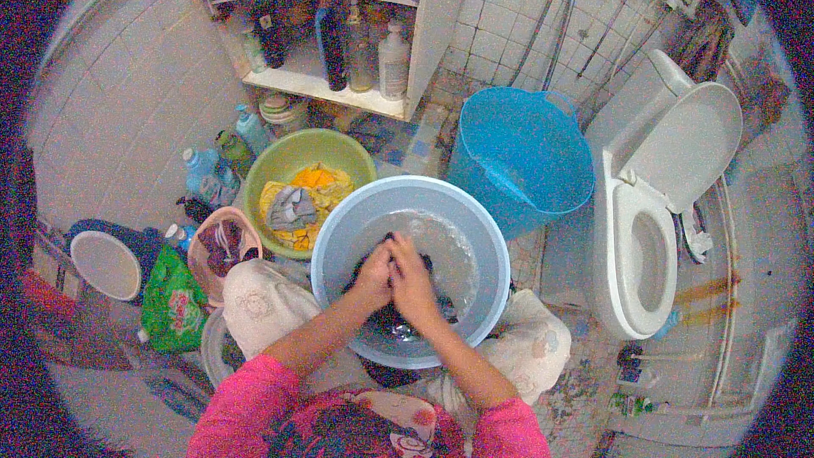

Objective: The person washes a garment by repeatedly rubbing, squeezing, and soaking it in a washbasin filled with water by hand.

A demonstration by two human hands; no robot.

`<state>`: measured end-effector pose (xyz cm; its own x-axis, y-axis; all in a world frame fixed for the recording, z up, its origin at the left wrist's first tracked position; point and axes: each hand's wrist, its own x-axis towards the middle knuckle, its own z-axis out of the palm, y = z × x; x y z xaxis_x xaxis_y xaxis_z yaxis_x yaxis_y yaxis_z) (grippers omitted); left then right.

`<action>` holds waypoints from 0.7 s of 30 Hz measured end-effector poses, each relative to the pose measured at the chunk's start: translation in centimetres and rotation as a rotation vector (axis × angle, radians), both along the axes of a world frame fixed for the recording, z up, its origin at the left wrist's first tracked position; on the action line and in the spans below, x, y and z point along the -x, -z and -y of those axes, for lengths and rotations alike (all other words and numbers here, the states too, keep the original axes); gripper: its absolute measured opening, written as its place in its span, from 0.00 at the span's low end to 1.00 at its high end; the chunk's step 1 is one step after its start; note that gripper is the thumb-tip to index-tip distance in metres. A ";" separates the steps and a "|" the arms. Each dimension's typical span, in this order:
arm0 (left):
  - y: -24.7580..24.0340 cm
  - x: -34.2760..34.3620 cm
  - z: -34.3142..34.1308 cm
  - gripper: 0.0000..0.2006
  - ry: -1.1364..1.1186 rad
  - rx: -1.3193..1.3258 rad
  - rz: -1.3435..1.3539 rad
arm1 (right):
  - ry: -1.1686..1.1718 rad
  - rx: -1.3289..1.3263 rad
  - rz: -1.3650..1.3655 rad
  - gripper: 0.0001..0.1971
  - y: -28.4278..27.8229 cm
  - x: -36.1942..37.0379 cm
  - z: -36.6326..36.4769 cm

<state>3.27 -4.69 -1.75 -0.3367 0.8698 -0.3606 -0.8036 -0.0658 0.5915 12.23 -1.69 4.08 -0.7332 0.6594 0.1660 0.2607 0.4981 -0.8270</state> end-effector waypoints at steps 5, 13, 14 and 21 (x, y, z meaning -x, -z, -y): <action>-1.0 1.1 0.0 0.17 0.084 0.044 0.093 | -0.072 -0.084 -0.090 0.25 -0.5 0.1 1.9; -5.2 -2.1 1.6 0.18 0.046 0.145 -0.450 | 0.178 0.155 -0.055 0.22 1.2 -0.6 -0.9; -4.4 -0.1 0.5 0.18 0.107 -0.084 0.030 | 0.032 0.051 -0.028 0.23 -0.9 -0.4 0.7; -1.1 -0.6 1.1 0.17 0.210 -0.206 -0.511 | 0.065 -0.076 -0.021 0.25 0.4 -0.6 0.2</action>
<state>3.85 -5.78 -0.64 -0.2365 0.9715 -0.0141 -0.4284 -0.0912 0.8990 12.79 -1.89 3.73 -0.6852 0.6905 0.2319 0.2778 0.5421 -0.7931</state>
